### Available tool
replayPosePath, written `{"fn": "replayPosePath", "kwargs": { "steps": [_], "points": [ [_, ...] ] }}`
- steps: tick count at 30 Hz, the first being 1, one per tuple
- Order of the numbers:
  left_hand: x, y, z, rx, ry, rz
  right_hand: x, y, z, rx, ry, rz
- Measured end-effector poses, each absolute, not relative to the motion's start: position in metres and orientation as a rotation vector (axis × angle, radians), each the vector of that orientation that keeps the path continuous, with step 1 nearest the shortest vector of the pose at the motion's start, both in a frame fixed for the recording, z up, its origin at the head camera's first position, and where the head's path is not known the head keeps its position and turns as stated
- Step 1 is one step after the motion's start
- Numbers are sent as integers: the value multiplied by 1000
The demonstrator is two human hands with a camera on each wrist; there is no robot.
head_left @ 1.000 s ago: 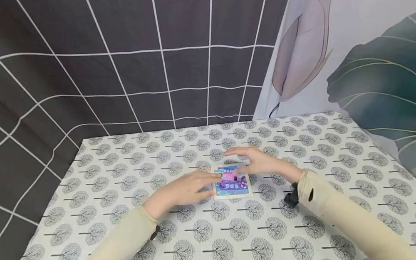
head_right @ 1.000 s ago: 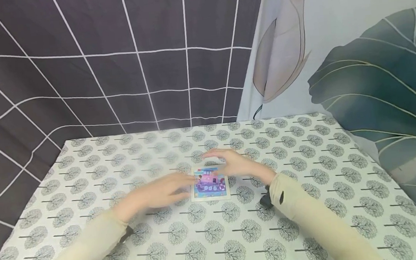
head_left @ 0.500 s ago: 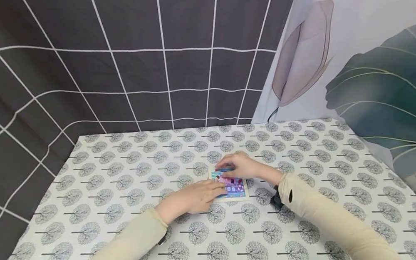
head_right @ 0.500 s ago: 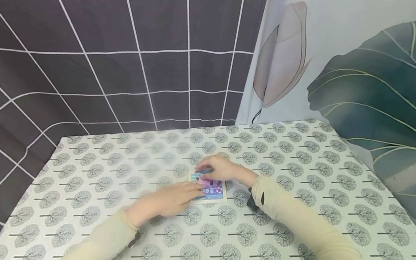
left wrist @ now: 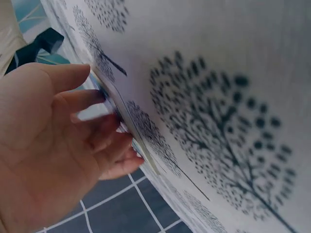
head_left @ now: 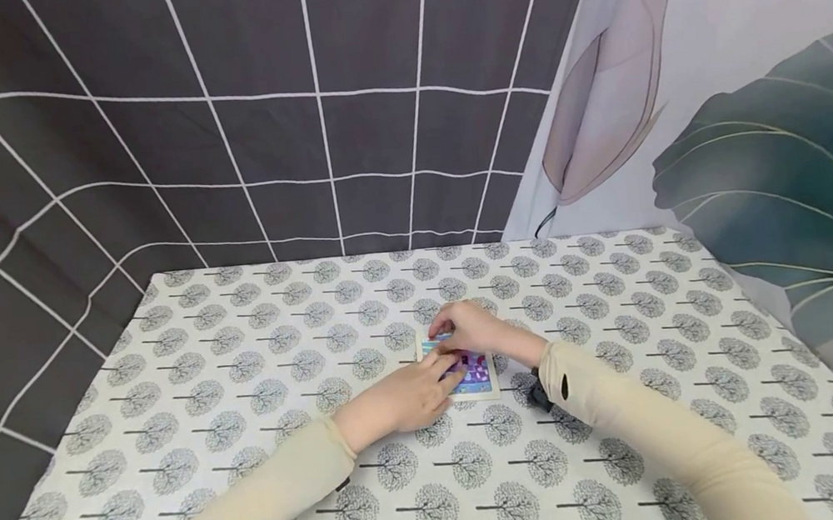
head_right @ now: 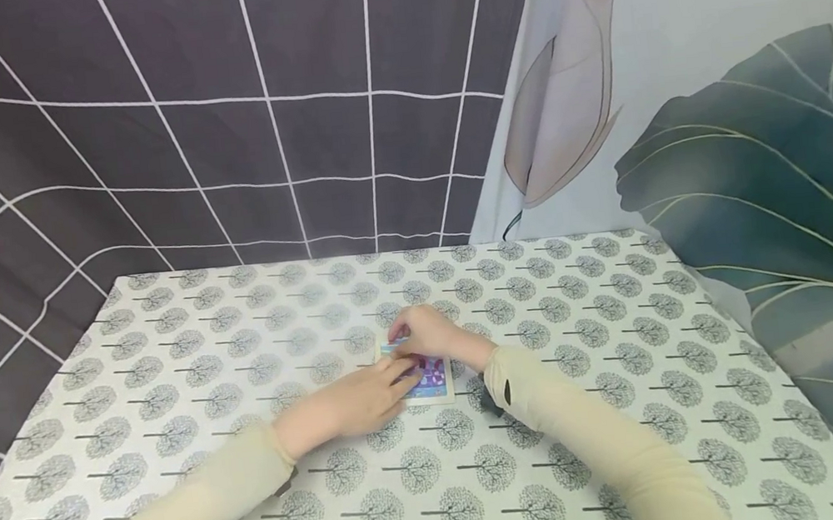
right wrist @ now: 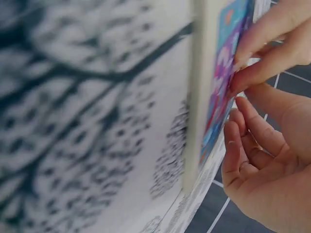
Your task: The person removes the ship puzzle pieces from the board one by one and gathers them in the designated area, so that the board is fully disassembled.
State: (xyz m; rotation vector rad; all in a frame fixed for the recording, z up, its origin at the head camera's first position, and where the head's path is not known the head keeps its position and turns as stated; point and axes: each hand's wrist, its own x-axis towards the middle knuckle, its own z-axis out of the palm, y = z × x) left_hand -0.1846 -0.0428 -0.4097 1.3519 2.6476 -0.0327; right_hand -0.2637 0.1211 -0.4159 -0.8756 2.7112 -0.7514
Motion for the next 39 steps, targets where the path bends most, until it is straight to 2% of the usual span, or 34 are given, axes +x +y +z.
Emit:
{"fn": "replayPosePath", "kwargs": {
  "steps": [16, 39],
  "points": [
    [-171, -36, -403, 1001, 2660, 187, -268, 104, -403, -583, 2578, -791],
    [-177, -37, -400, 999, 2596, 282, -272, 101, -393, -536, 2518, -590]
  ]
}}
